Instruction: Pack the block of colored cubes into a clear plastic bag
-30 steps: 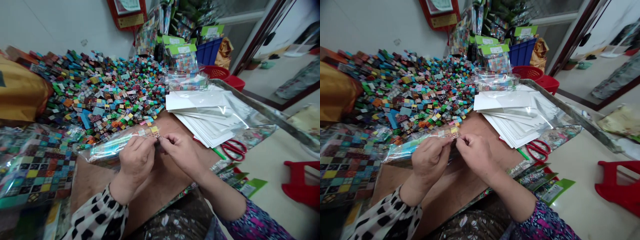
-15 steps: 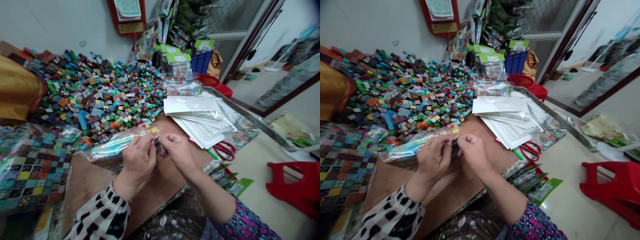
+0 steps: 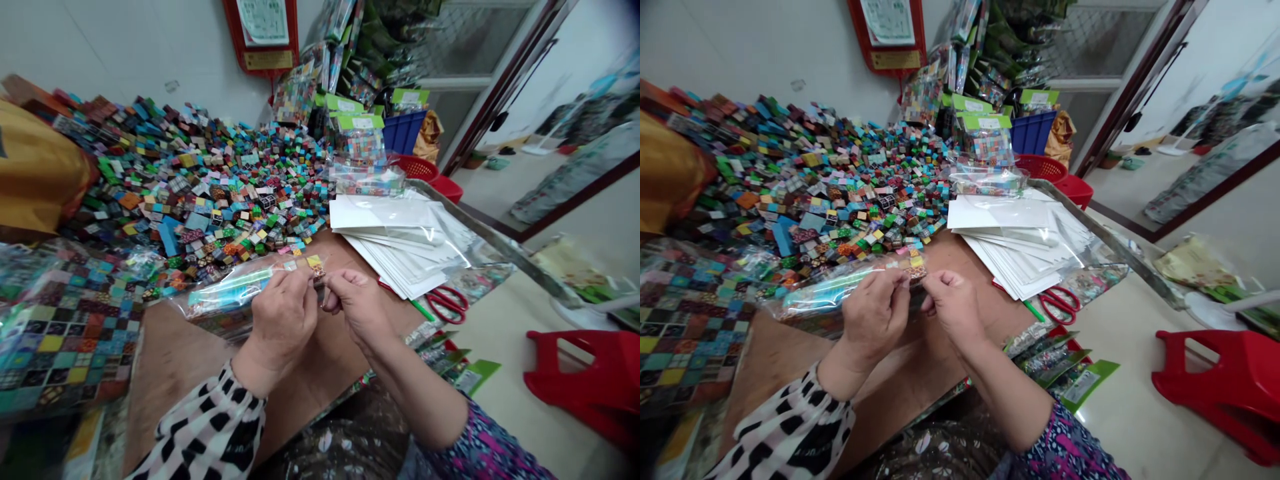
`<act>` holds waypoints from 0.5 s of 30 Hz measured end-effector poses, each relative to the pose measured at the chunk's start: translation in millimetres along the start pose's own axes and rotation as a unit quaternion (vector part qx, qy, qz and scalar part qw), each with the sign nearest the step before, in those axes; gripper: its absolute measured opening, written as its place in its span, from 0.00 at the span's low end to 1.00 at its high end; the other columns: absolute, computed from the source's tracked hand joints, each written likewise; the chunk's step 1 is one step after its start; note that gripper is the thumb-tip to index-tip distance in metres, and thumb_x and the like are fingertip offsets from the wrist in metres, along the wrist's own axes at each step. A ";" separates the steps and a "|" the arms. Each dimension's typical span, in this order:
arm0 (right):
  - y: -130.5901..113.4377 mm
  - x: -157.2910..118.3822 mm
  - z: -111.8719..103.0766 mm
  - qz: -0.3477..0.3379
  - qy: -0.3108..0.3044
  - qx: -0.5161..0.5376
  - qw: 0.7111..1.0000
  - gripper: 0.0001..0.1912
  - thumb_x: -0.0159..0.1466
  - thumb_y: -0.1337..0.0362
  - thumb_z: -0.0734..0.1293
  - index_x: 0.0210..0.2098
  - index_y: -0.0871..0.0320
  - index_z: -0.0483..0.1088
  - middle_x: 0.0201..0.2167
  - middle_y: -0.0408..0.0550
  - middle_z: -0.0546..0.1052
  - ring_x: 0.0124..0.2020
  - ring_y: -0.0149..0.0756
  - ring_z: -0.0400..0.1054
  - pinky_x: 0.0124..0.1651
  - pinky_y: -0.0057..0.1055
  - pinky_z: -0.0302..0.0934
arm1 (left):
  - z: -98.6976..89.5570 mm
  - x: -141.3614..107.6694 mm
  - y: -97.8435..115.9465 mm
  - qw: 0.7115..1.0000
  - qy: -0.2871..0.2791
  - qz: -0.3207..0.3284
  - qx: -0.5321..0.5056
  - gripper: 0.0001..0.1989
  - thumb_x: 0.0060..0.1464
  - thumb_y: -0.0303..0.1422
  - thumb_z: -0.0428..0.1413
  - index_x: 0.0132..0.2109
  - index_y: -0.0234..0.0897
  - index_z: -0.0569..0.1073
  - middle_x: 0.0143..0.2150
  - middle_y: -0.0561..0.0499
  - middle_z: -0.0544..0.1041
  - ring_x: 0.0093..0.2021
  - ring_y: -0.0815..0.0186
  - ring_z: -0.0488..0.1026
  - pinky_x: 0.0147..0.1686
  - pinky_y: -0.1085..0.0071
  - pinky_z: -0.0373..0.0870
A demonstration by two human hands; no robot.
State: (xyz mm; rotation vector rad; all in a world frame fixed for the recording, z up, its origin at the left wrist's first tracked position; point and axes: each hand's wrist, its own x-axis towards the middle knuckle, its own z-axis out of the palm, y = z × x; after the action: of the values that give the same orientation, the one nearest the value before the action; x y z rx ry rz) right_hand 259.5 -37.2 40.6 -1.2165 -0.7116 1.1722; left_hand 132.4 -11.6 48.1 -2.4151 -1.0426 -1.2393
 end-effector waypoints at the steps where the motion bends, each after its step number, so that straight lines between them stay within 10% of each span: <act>1: -1.7 0.6 -0.9 0.013 -0.010 0.010 1.000 0.10 0.49 0.58 0.68 0.17 0.56 0.67 0.11 0.39 0.67 0.15 0.26 0.58 0.21 0.25 0.54 | -0.1 -0.2 0.0 1.000 -0.002 -0.001 0.000 0.07 0.56 0.23 0.50 0.38 0.40 0.69 0.28 0.52 0.76 0.31 0.62 0.73 0.33 0.69 0.68; 15: -9.1 4.1 0.8 0.011 -0.014 -0.003 1.000 0.08 0.46 0.61 0.67 0.15 0.57 0.67 0.11 0.40 0.69 0.15 0.25 0.59 0.21 0.23 0.55 | -1.9 -0.3 2.1 0.999 0.013 0.030 -0.012 0.07 0.58 0.23 0.50 0.42 0.36 0.69 0.29 0.51 0.76 0.31 0.62 0.73 0.33 0.69 0.67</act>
State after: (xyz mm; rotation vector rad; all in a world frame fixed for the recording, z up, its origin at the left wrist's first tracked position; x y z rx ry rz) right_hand 262.6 -32.4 48.8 -1.2185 -0.7251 1.2065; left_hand 132.6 -14.2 49.2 -2.4239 -0.9458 -1.2666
